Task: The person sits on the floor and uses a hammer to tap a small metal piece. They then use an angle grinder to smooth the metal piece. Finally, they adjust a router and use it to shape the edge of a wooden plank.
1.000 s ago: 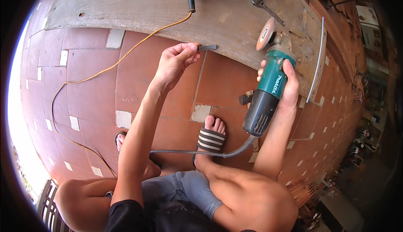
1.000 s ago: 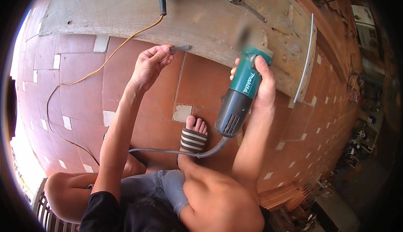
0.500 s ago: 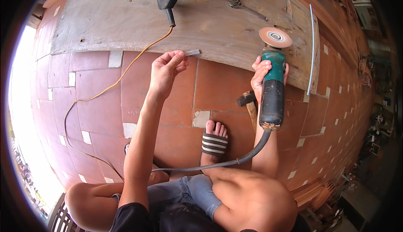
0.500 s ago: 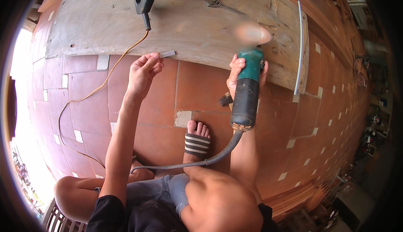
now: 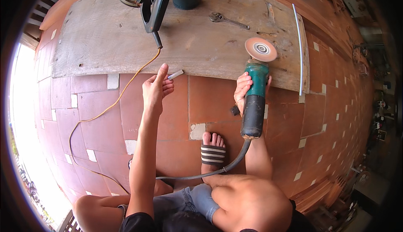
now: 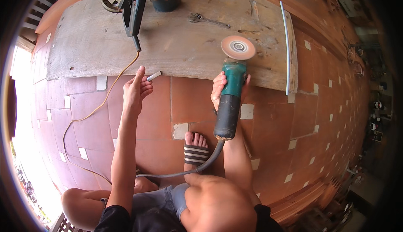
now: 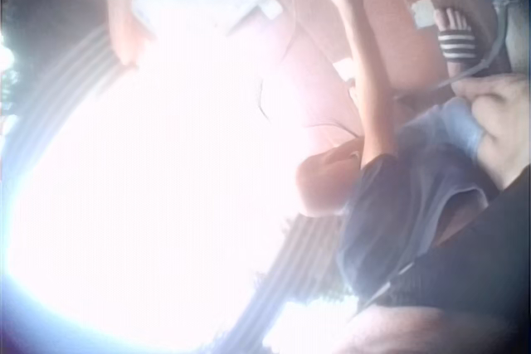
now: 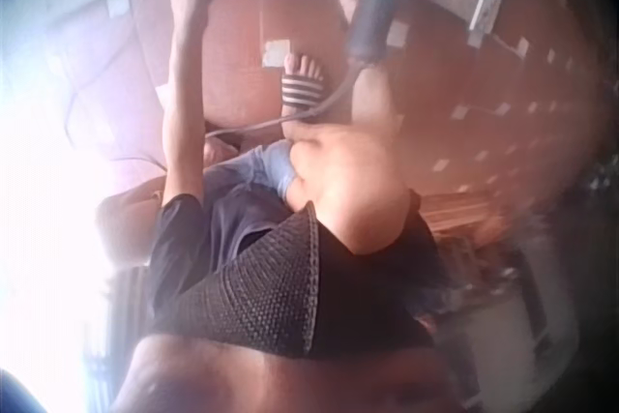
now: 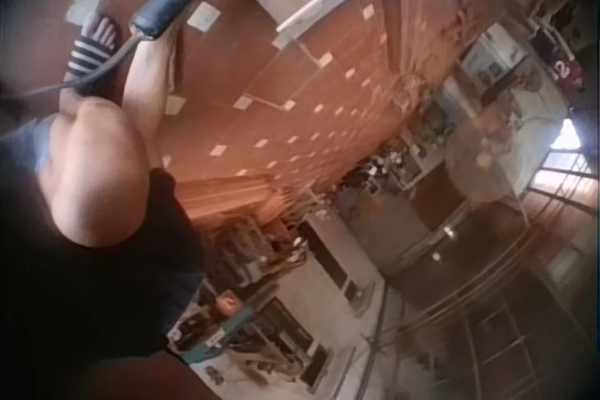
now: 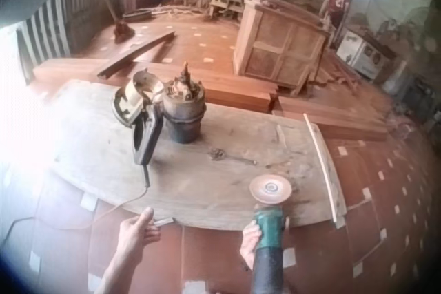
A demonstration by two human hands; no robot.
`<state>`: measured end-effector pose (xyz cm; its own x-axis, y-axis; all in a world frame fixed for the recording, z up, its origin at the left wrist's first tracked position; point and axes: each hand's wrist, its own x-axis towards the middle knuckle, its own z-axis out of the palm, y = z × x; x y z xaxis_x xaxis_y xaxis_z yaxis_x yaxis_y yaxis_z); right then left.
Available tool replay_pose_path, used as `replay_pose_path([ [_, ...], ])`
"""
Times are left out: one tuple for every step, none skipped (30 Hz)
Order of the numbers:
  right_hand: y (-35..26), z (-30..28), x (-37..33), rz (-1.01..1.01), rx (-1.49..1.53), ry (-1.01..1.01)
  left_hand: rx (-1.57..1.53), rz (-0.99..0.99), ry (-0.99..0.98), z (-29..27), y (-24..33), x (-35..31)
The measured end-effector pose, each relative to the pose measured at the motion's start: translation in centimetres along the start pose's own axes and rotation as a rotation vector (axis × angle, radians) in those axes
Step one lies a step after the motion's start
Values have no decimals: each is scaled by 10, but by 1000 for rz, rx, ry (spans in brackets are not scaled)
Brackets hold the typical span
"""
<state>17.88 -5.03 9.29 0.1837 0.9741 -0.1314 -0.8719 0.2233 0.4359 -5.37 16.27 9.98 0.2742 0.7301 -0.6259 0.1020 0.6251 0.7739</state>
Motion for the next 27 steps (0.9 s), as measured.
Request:
replay_pose_path([
  [1, 1, -2, -17, -23, 13, 55, 33, 3, 0, -1, 1],
  [3, -1, -1, -42, -81, 37, 44, 28, 1, -1, -2, 0],
  [4, -3, 0, -67, -140, 62, 34, 24, 0, -2, -2, -1],
  [4, -4, 0, -93, -199, 87, 22, 19, -2, -3, -2, -1],
  [2, -5, -3, -90, -312, 95, 58, 32, 0, -2, -3, -1],
  [0, -7, -5, -75, -318, 78, 93, 46, 2, -2, -6, 0],
  [-2, -9, -6, -60, -324, 62, 128, 60, 5, -2, -8, 2],
  [-3, -10, -7, -45, -329, 46, 167, 80, -3, -2, -11, 4],
  [-5, -11, -8, -47, -338, 39, 206, 100, -10, -2, -14, 7],
  [-7, -11, -9, -40, -329, 28, 246, 120, -17, -2, -18, 10],
  [-7, -12, -9, -35, -318, 17, 208, 105, -27, -1, -17, 9],
  [-8, -13, -9, -29, -307, 6, 169, 89, -37, -1, -17, 7],
  [-8, -14, -10, -29, -303, 15, 131, 74, -46, -1, -16, 6],
  [-8, -14, -11, -27, -300, 24, 68, 35, -63, -2, -16, 6],
  [-8, -15, -12, -26, -297, 33, 4, -4, -80, -5, -14, 7],
  [-9, -14, -14, -21, -306, 35, -59, -43, -97, -6, -14, 8],
  [-10, -15, -15, -17, -314, 39, -117, -104, -103, -3, -4, 2],
  [-12, -15, -17, -13, -321, 42, -77, -76, -124, -4, -7, 5],
  [-13, -16, -18, -11, -321, 35, -38, -48, -144, -7, -11, 9],
  [-13, -17, -17, -6, -319, 28, 2, -19, -162, -8, -11, 9],
  [-13, -18, -16, -1, -316, 21, 9, -22, -161, -9, -12, 9],
  [-12, -18, -15, 6, -305, 13, 16, -25, -160, -10, -14, 9],
  [-12, -20, -15, 10, -296, 4, 23, -29, -161, -9, -14, 9],
  [-13, -21, -15, 16, -286, -5, 5, -40, -168, -9, -13, 8],
  [-13, -23, -15, 24, -267, -21, -12, -52, -176, -8, -13, 8],
  [-14, -25, -15, 29, -249, -39, -29, -62, -186, -7, -13, 7],
  [-16, -27, -16, 34, -231, -56, -33, -64, -192, -6, -12, 7],
])
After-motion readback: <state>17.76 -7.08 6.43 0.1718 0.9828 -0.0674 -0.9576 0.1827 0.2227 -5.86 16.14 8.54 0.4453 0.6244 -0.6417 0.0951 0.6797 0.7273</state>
